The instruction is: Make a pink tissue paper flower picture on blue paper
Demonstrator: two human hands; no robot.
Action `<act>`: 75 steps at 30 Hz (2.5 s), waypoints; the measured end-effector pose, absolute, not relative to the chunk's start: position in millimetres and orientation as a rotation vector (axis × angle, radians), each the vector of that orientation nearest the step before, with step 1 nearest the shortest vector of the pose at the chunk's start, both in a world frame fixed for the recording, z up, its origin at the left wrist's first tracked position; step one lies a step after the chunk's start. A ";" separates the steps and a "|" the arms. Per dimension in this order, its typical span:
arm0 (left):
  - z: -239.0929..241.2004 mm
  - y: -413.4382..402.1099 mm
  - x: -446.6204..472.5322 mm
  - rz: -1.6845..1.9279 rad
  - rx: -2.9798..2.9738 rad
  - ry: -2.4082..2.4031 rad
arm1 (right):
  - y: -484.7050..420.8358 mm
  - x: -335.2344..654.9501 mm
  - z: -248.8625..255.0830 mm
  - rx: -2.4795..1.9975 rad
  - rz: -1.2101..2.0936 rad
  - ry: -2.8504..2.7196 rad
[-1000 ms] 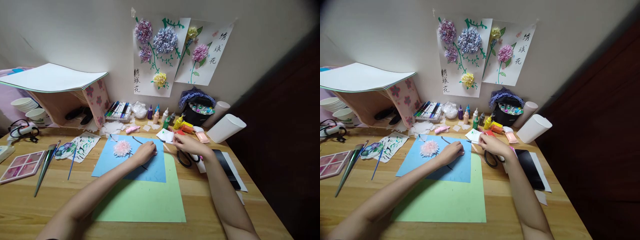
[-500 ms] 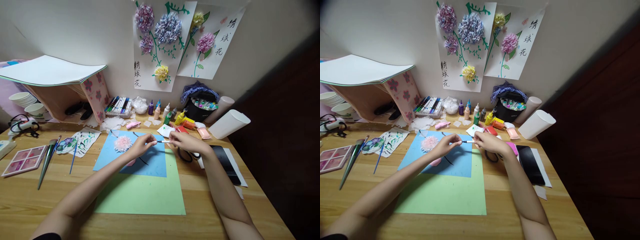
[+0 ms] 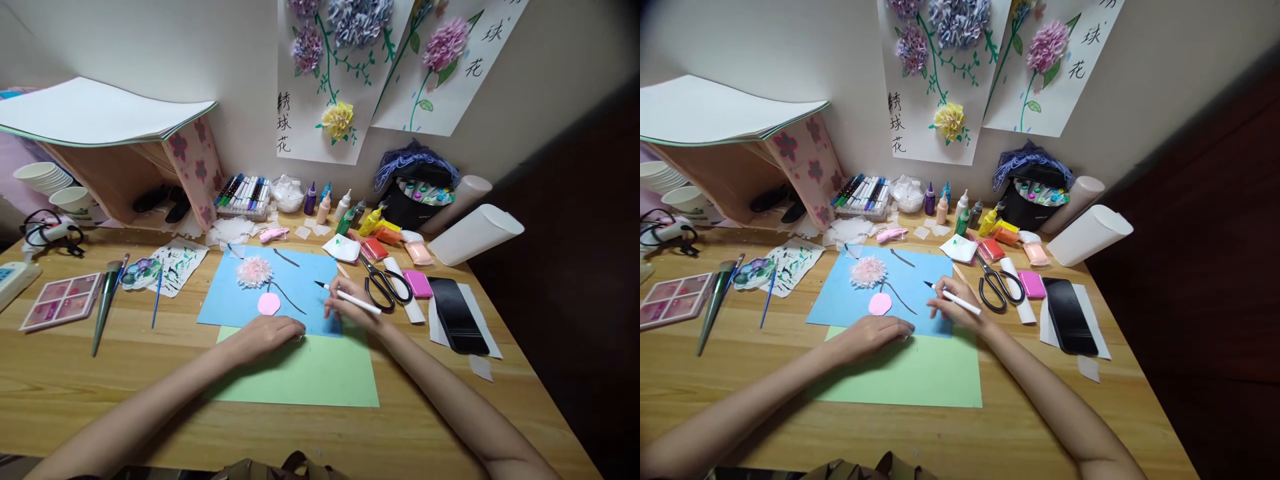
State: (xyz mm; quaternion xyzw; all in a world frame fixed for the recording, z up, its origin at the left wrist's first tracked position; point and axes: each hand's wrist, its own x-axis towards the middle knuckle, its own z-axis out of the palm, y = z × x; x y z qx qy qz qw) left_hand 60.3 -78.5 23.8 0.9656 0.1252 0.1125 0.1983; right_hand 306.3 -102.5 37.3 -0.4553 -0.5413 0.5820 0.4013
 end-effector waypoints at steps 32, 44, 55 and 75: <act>17.4 -69.9 55.3 0.305 2.306 0.510 | -98.6 274.1 13.0 -1.488 0.988 -1.634; 18.9 -68.9 56.7 0.333 2.306 0.493 | -100.2 276.7 13.6 -1.504 1.008 -1.628; 20.2 -68.9 56.8 0.345 2.298 0.479 | -99.7 276.8 17.8 -1.483 1.154 -1.642; 19.0 -68.4 57.1 0.352 2.287 0.482 | -101.1 276.4 17.1 -1.503 1.130 -1.625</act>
